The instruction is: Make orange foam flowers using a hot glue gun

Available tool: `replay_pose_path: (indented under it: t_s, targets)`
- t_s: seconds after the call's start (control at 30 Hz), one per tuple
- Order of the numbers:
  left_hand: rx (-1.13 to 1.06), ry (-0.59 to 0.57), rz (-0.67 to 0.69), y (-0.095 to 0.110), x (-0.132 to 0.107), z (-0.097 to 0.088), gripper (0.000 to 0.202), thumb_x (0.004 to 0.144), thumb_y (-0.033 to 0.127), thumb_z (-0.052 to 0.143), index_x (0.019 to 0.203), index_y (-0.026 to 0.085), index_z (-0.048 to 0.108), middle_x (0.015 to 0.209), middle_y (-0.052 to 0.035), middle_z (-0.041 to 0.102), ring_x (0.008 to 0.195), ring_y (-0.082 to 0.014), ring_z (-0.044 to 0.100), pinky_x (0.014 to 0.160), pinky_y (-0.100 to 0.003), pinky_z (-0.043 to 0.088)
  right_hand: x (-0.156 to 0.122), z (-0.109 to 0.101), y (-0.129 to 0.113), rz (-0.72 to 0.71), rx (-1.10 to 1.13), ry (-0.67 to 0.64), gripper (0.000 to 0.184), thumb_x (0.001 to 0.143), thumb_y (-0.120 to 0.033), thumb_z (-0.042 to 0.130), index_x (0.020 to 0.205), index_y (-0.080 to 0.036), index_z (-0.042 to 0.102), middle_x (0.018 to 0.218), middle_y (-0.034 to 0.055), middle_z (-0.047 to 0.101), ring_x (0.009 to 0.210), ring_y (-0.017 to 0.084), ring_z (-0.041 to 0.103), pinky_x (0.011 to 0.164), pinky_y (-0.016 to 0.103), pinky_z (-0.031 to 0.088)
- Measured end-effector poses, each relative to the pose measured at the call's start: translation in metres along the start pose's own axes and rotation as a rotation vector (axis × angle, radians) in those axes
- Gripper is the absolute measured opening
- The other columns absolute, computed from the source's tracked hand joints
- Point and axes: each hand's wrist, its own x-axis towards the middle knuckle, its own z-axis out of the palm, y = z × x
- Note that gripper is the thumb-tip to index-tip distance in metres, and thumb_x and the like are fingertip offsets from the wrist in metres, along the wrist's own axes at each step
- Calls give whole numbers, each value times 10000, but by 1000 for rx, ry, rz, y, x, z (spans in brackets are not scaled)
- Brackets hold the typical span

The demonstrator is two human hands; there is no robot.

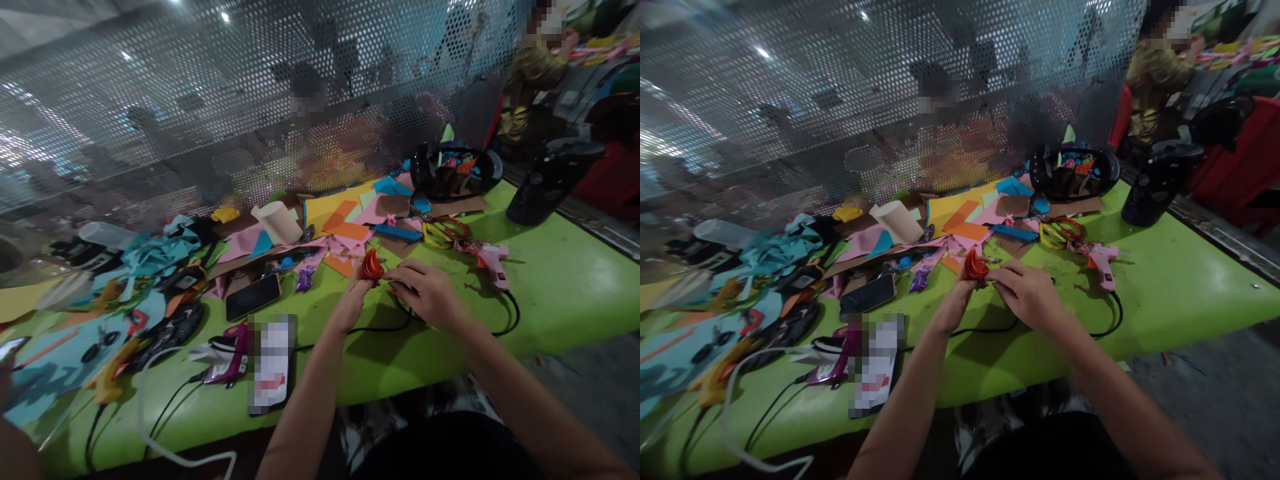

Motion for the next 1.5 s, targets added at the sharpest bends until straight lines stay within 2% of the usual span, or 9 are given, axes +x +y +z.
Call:
replay_pose_path:
  t_s: [0.2,0.67,1.0,1.13,1.27,1.5]
  targets:
    - [108,-35,50,8,-3,1,394,790,230,507,1178,197,566,1203,-53,562,1066,-198,489,963,-315,408,0,1,0,-37,-11,-35,233,955,-163,535,1095,-236,706,949,52,697,787,172,655,686,272,479]
    - [199,-99,85,8,-5,-1,431,832,184,470,1259,213,523,1229,-57,552,1079,-204,500,980,-338,408,0,1,-3,22,-175,-64,221,943,-170,522,1103,-219,666,971,56,689,770,176,623,636,273,399]
    - [120,-42,58,0,-1,2,414,797,236,493,1206,213,557,1199,-49,579,1044,-194,507,937,-322,431,0,2,-2,-6,-159,-47,224,951,-166,507,1090,-231,669,964,53,686,770,176,626,636,279,404]
    - [106,-45,15,4,-3,4,432,779,229,491,1204,217,565,1192,-42,585,1043,-197,507,932,-323,430,0,1,-3,16,-173,-53,190,953,-187,517,1056,-229,671,935,50,682,755,173,619,628,278,395]
    - [143,-77,28,8,-6,4,453,795,237,486,1244,229,546,1232,-46,568,1046,-201,503,951,-335,417,0,0,-4,22,-211,-36,180,950,-196,523,1050,-223,670,918,54,679,751,181,615,626,283,392]
    - [106,-80,23,1,-3,0,464,791,253,508,1251,219,550,1239,-56,573,1055,-201,511,959,-337,424,-1,2,-1,39,-171,-77,237,917,-166,551,1124,-222,651,985,58,683,786,193,636,643,285,418]
